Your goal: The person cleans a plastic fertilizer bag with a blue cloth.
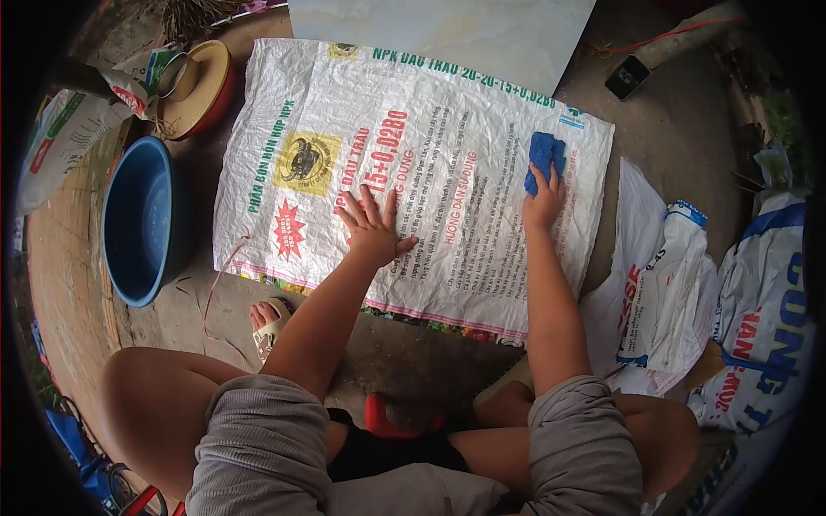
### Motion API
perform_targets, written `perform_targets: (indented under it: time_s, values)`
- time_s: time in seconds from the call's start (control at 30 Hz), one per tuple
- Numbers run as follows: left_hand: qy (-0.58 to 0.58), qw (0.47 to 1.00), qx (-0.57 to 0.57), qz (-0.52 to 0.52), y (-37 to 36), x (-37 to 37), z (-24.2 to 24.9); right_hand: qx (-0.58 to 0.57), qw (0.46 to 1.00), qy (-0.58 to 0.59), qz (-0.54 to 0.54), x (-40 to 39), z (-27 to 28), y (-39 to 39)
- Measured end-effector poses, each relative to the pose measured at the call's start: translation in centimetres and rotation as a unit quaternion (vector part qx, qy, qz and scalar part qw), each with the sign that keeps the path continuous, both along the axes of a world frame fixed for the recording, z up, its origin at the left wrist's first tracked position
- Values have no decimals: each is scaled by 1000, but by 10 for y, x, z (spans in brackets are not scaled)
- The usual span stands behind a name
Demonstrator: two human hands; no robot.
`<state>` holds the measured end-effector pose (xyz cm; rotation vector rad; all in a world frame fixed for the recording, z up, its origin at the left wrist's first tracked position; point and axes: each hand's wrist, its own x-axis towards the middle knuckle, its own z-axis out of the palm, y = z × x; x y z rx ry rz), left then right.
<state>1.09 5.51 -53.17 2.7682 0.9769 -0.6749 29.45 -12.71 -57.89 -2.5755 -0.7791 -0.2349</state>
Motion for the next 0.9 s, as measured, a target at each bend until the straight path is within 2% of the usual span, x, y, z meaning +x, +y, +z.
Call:
perform_targets:
  time_s: [0.17, 0.27, 0.4, 0.43, 0.5, 0.53, 0.57, 0.6, 0.63, 0.7, 0.77, 0.8, 0.83, 0.87, 0.9]
  values:
    - [15, 1000, 8, -1, -2, 2, 4, 98, 986, 55, -124, -50, -5, 42]
    - [20, 1000, 6, -1, -1, 2, 3, 75, 987, 137, -43, -114, 26, 73]
    - [39, 999, -29, 14, 1, 8, 14, 88, 974, 187, 89, -195, 30, 97]
    - [37, 999, -28, 14, 6, 8, 1, 104, 965, 208, 118, -212, 30, 99]
    - [174, 979, 96, -39, 18, 3, -49, 212, 921, 270, 183, -236, 24, 101]
    - [123, 985, 116, -41, 18, -2, -49, 218, 922, 268, 173, -240, 26, 99]
    - [120, 985, 119, -39, 19, -2, -48, 219, 923, 265, 176, -239, 29, 100]
    - [86, 994, 62, -32, 16, -1, -29, 349, 844, 374, 163, -236, 23, 101]
    - [52, 998, 4, -26, 14, -1, -10, 465, 735, 472, 145, -233, 21, 101]
    - [16, 1000, -3, -23, 10, -6, 9, 422, 687, 591, -27, -223, 50, 91]
    - [-87, 996, -26, 7, 17, -8, 7, 462, 538, 692, -132, -205, 46, 86]
    - [-144, 988, -25, 47, 21, -5, -1, 463, 539, 692, -128, -201, 42, 82]
    - [-145, 988, -22, 47, 27, -2, 0, 481, 522, 691, -133, -197, 39, 79]
    - [-232, 945, -198, 120, 34, 1, 1, 499, 505, 691, -138, -195, 35, 78]
    - [-307, 858, -366, 186, 38, 1, 1, 501, 504, 691, -135, -195, 27, 78]
